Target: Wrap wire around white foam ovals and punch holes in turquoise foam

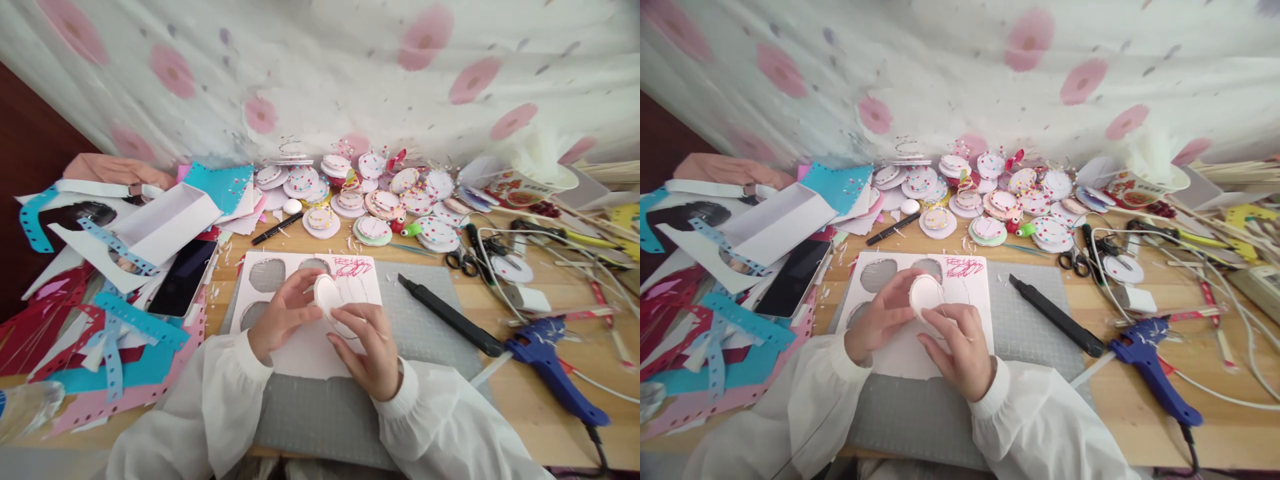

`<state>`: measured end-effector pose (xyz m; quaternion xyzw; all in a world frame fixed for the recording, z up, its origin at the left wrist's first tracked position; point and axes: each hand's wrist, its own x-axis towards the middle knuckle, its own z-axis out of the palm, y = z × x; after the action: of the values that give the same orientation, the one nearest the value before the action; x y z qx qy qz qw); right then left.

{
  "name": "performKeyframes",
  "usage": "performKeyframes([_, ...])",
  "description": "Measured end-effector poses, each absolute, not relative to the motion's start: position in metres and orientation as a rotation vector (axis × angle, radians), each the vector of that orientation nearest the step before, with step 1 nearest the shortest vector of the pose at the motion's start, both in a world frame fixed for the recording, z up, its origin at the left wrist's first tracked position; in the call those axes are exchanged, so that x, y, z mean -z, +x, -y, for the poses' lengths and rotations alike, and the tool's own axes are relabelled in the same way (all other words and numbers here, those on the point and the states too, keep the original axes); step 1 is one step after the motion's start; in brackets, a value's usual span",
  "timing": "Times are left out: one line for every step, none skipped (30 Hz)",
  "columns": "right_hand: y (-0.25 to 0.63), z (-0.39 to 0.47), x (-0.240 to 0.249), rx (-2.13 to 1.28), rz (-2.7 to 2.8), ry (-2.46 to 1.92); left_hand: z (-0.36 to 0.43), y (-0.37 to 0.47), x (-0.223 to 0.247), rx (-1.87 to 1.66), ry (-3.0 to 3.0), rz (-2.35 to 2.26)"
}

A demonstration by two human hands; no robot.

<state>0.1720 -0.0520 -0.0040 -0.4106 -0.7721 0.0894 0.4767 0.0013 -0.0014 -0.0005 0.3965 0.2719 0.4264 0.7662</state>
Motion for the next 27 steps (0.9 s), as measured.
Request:
performKeyframes([0.1727,0.0525,0.0039,-0.207,1.881,-0.995,0.0016,0.0016,0.0011,-0.920,0.870,-0.569])
performKeyframes([0.1736,0.0529,0.0037,-0.193,1.873,-0.989,0.0016,0.0017,0.0019,-0.915,0.874,-0.550])
performKeyframes([0.1744,0.0532,0.0035,-0.183,1.867,-0.988,0.0015,0.0017,0.0027,-0.913,0.873,-0.537])
performKeyframes([0.1750,0.0533,0.0034,-0.177,1.863,-0.990,0.0014,0.0017,0.0035,-0.914,0.871,-0.531])
performKeyframes([0.1753,0.0533,0.0034,-0.176,1.861,-0.996,0.0012,0.0015,0.0041,-0.920,0.871,-0.528])
performKeyframes([0.1754,0.0533,0.0034,-0.180,1.860,-1.001,0.0010,0.0013,0.0044,-0.926,0.872,-0.527])
performKeyframes([0.1752,0.0532,0.0035,-0.186,1.859,-1.003,0.0009,0.0012,0.0045,-0.932,0.873,-0.526])
performKeyframes([0.1749,0.0532,0.0036,-0.196,1.857,-1.003,0.0008,0.0010,0.0045,-0.937,0.873,-0.527])
performKeyframes([0.1746,0.0532,0.0037,-0.204,1.855,-0.999,0.0008,0.0010,0.0042,-0.940,0.874,-0.528])
performKeyframes([0.1742,0.0533,0.0037,-0.211,1.854,-0.993,0.0009,0.0010,0.0038,-0.942,0.874,-0.528])
performKeyframes([0.1740,0.0534,0.0036,-0.217,1.856,-0.986,0.0010,0.0010,0.0034,-0.944,0.875,-0.529])
performKeyframes([0.1738,0.0536,0.0034,-0.222,1.859,-0.978,0.0012,0.0011,0.0030,-0.945,0.876,-0.529])
performKeyframes([0.1738,0.0537,0.0032,-0.223,1.859,-0.970,0.0013,0.0011,0.0027,-0.947,0.877,-0.530])
performKeyframes([0.1738,0.0537,0.0031,-0.224,1.858,-0.963,0.0015,0.0011,0.0024,-0.948,0.879,-0.532])
performKeyframes([0.1739,0.0537,0.0030,-0.224,1.856,-0.959,0.0015,0.0011,0.0023,-0.951,0.880,-0.534])
performKeyframes([0.1741,0.0537,0.0031,-0.224,1.852,-0.957,0.0015,0.0010,0.0024,-0.953,0.881,-0.536])
performKeyframes([0.1743,0.0536,0.0033,-0.222,1.850,-0.955,0.0015,0.0009,0.0027,-0.955,0.882,-0.538])
performKeyframes([0.1745,0.0535,0.0036,-0.222,1.849,-0.954,0.0014,0.0008,0.0030,-0.958,0.883,-0.536])
performKeyframes([0.1747,0.0534,0.0040,-0.224,1.851,-0.953,0.0012,0.0006,0.0034,-0.962,0.888,-0.533])
performKeyframes([0.1749,0.0534,0.0044,-0.227,1.854,-0.950,0.0011,0.0005,0.0038,-0.965,0.894,-0.530])
performKeyframes([0.1751,0.0534,0.0049,-0.231,1.856,-0.948,0.0009,0.0004,0.0041,-0.969,0.902,-0.526])
performKeyframes([0.1754,0.0535,0.0054,-0.236,1.858,-0.944,0.0008,0.0004,0.0043,-0.971,0.910,-0.521])
performKeyframes([0.1756,0.0535,0.0057,-0.242,1.860,-0.941,0.0008,0.0004,0.0043,-0.973,0.915,-0.518])
performKeyframes([0.1757,0.0534,0.0058,-0.247,1.861,-0.937,0.0008,0.0005,0.0041,-0.973,0.916,-0.514])
performKeyframes([0.1758,0.0534,0.0058,-0.252,1.863,-0.934,0.0009,0.0006,0.0038,-0.972,0.916,-0.511])
performKeyframes([0.1758,0.0532,0.0055,-0.257,1.862,-0.933,0.0010,0.0007,0.0035,-0.971,0.915,-0.509])
performKeyframes([0.1757,0.0531,0.0051,-0.261,1.860,-0.931,0.0011,0.0008,0.0031,-0.972,0.915,-0.506])
